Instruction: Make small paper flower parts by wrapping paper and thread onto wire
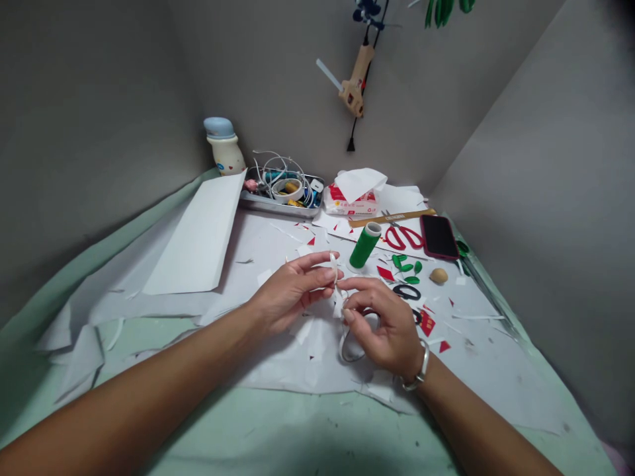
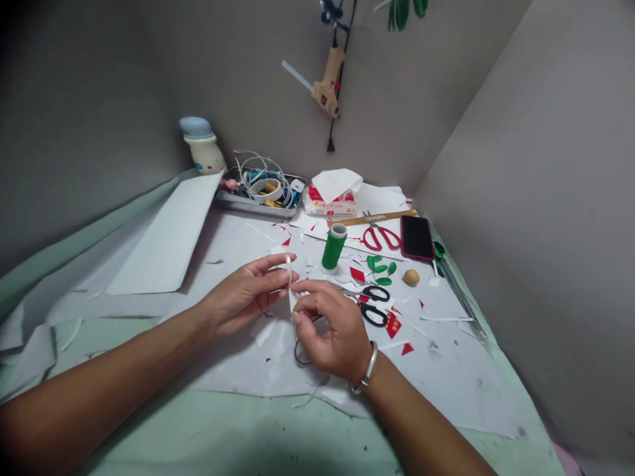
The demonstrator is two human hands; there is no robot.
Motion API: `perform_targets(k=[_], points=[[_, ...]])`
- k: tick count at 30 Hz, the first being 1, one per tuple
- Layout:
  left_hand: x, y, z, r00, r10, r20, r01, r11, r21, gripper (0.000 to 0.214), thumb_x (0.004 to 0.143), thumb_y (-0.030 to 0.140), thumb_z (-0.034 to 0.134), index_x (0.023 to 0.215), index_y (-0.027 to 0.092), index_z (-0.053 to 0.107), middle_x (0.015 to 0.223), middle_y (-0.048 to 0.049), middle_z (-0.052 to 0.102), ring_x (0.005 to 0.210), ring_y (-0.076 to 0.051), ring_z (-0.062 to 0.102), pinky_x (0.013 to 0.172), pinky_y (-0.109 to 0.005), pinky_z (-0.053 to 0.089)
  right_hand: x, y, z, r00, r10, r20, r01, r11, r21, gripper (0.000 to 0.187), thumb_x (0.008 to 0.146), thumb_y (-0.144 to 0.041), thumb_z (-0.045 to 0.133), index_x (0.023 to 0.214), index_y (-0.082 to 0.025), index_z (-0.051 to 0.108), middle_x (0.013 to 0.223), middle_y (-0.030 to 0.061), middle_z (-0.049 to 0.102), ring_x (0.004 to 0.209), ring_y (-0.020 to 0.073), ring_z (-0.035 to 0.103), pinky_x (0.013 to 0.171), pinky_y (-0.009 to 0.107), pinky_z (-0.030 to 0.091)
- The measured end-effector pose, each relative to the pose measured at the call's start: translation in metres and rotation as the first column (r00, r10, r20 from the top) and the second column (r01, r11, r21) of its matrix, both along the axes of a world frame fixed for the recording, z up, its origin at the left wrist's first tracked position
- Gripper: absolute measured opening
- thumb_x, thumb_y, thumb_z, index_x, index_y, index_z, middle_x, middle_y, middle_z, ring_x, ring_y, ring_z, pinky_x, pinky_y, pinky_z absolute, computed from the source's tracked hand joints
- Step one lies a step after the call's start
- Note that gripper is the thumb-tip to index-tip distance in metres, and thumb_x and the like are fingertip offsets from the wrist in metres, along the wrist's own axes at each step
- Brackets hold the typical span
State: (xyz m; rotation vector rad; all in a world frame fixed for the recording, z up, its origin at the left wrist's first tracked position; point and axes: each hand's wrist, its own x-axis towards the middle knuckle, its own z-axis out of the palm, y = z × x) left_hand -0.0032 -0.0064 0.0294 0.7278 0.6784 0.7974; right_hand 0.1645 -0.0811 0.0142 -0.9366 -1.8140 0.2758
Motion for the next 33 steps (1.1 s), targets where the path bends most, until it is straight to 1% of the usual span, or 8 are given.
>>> perform_targets(k=[5,7,10,12,16,20,23,33], points=[[-0.0009,0.0005,0.0034,0.998,0.010,0.055,-0.010,1.000,0.002,0.034,0.076,0.003,0.072,0.107,0.015,0.066,0.080,-0.0037,0.071,0.066,-0.008,0.065,0.063,-0.014,0.054,-0.0004,-0.0014,-0.0013,1.000,-0.024,0.009,0.023,0.995,0.094,0.018,0.077,-0.004,0.060,0.086,-0.020,0.062,0.108,0.0118,0.069,0.102,0.0221,0.066,0.083,0.034,0.052],[-0.0010,0.0010,0.0037,0.997,0.014,0.075,-0.015,1.000,0.011,0.033,0.076,0.003,0.072,0.106,0.016,0.066,0.080,-0.0033,0.071,0.067,-0.008,0.065,0.063,-0.014,0.054,-0.0006,-0.0017,-0.0015,0.999,-0.036,0.001,0.036,0.994,0.107,0.019,0.077,-0.004,0.059,0.087,-0.020,0.062,0.104,0.0111,0.069,0.101,0.0219,0.066,0.083,0.034,0.052],[-0.0010,0.0019,0.0029,0.995,0.013,0.095,-0.015,1.000,0.022,0.032,0.076,0.003,0.072,0.105,0.016,0.066,0.081,-0.0024,0.070,0.068,-0.007,0.064,0.063,-0.014,0.053,-0.0012,-0.0019,-0.0019,0.999,-0.035,-0.021,0.037,0.996,0.082,0.018,0.078,-0.004,0.059,0.086,-0.020,0.062,0.098,0.0097,0.069,0.095,0.0211,0.066,0.081,0.034,0.052],[-0.0010,0.0022,0.0024,0.994,0.007,0.105,-0.010,1.000,0.027,0.031,0.077,0.004,0.071,0.105,0.016,0.067,0.082,-0.0026,0.070,0.069,-0.007,0.064,0.064,-0.014,0.052,-0.0013,-0.0021,-0.0025,0.999,-0.021,-0.028,0.022,0.998,0.055,0.017,0.078,-0.005,0.057,0.086,-0.020,0.061,0.099,0.0101,0.068,0.095,0.0212,0.066,0.082,0.035,0.051],[-0.0011,0.0015,0.0029,0.992,-0.007,0.127,0.003,0.999,0.037,0.030,0.077,0.006,0.072,0.105,0.016,0.066,0.085,-0.0035,0.069,0.076,-0.009,0.064,0.070,-0.017,0.051,0.0006,-0.0021,-0.0039,0.999,-0.012,-0.051,0.013,1.000,0.007,0.015,0.079,-0.007,0.053,0.084,-0.020,0.058,0.107,0.0115,0.067,0.103,0.0237,0.063,0.088,0.039,0.048],[-0.0019,0.0008,0.0030,0.994,-0.039,0.104,0.032,0.997,0.065,0.042,0.073,0.001,0.073,0.110,0.019,0.066,0.089,-0.0012,0.067,0.080,-0.009,0.063,0.073,-0.019,0.050,0.0035,-0.0019,-0.0044,0.998,0.001,-0.066,-0.003,1.000,-0.031,0.013,0.079,-0.009,0.051,0.082,-0.021,0.055,0.116,0.0117,0.066,0.113,0.0264,0.059,0.092,0.041,0.046],[-0.0024,0.0014,0.0016,0.994,-0.067,0.088,0.060,0.995,0.085,0.046,0.073,0.002,0.074,0.114,0.022,0.065,0.091,-0.0004,0.066,0.080,-0.010,0.063,0.072,-0.020,0.050,0.0044,-0.0015,-0.0037,0.998,0.016,-0.069,-0.018,0.999,-0.041,0.013,0.080,-0.009,0.051,0.082,-0.022,0.054,0.118,0.0110,0.066,0.116,0.0267,0.059,0.092,0.041,0.046],[-0.0023,0.0015,0.0013,0.997,-0.051,0.049,0.046,0.995,0.092,0.044,0.074,0.005,0.074,0.113,0.023,0.067,0.098,-0.0034,0.067,0.078,-0.010,0.063,0.072,-0.020,0.051,0.0047,-0.0030,-0.0034,0.997,0.019,-0.074,-0.023,0.998,-0.051,0.012,0.080,-0.010,0.051,0.080,-0.022,0.053,0.116,0.0112,0.067,0.109,0.0261,0.062,0.088,0.040,0.049]])
